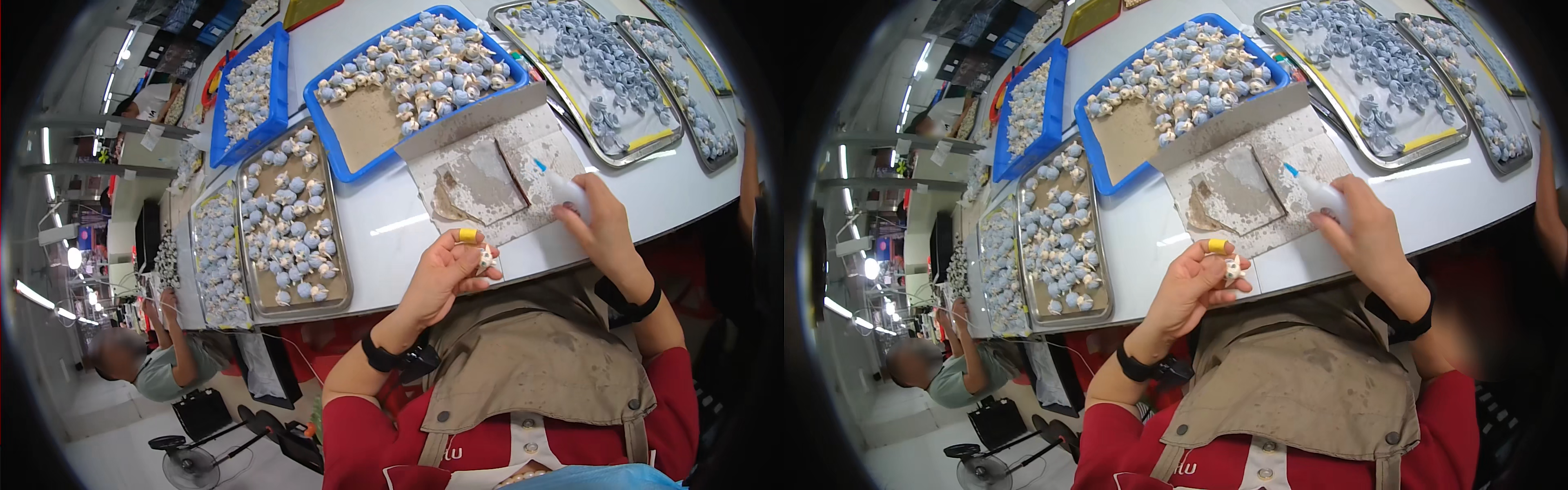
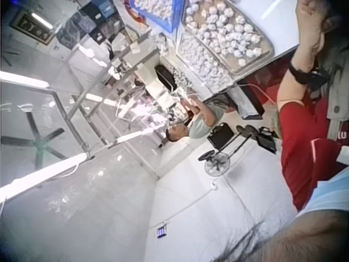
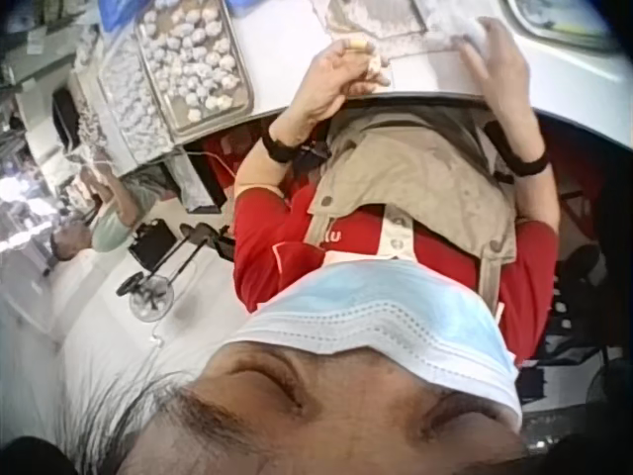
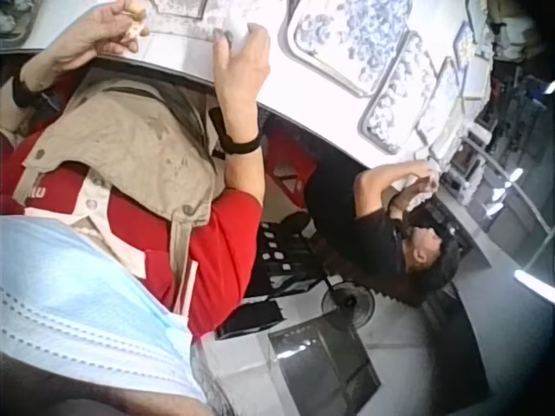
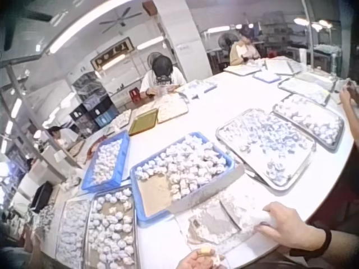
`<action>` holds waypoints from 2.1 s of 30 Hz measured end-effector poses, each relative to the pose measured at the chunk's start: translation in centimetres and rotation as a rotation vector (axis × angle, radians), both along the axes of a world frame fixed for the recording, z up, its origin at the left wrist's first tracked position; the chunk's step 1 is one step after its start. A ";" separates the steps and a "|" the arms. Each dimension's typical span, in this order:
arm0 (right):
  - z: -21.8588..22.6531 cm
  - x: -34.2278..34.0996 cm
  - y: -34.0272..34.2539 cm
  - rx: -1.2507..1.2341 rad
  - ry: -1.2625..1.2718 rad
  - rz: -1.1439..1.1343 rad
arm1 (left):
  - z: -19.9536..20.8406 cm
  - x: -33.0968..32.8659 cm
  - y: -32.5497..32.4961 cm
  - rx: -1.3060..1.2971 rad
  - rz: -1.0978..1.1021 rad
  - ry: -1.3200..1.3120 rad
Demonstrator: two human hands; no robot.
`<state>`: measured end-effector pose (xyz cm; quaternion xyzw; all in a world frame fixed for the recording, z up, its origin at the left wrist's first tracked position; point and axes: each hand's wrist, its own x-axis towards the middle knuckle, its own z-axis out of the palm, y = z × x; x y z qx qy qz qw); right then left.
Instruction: Assembling small toy figures by applying glue and attaching components.
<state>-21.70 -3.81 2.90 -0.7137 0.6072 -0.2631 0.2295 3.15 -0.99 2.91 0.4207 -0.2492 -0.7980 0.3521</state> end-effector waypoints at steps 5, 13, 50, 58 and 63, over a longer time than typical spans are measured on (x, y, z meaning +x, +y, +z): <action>1.1 -0.2 1.7 0.080 -0.474 -0.008 | -2.3 -1.4 1.1 -0.075 -0.006 -0.004; 1.1 -0.5 4.2 0.077 -0.623 -0.026 | -3.1 -3.8 2.1 -0.205 0.127 -0.030; 2.3 1.1 3.9 -0.321 -0.218 0.160 | -3.2 -3.9 2.6 -0.212 0.149 -0.060; 2.2 0.6 3.5 -0.266 -0.289 0.099 | -3.2 -3.5 2.4 -0.190 0.153 -0.065; 0.8 0.8 0.9 -0.234 -0.429 -0.114 | -2.5 -3.5 2.0 -0.162 0.114 -0.028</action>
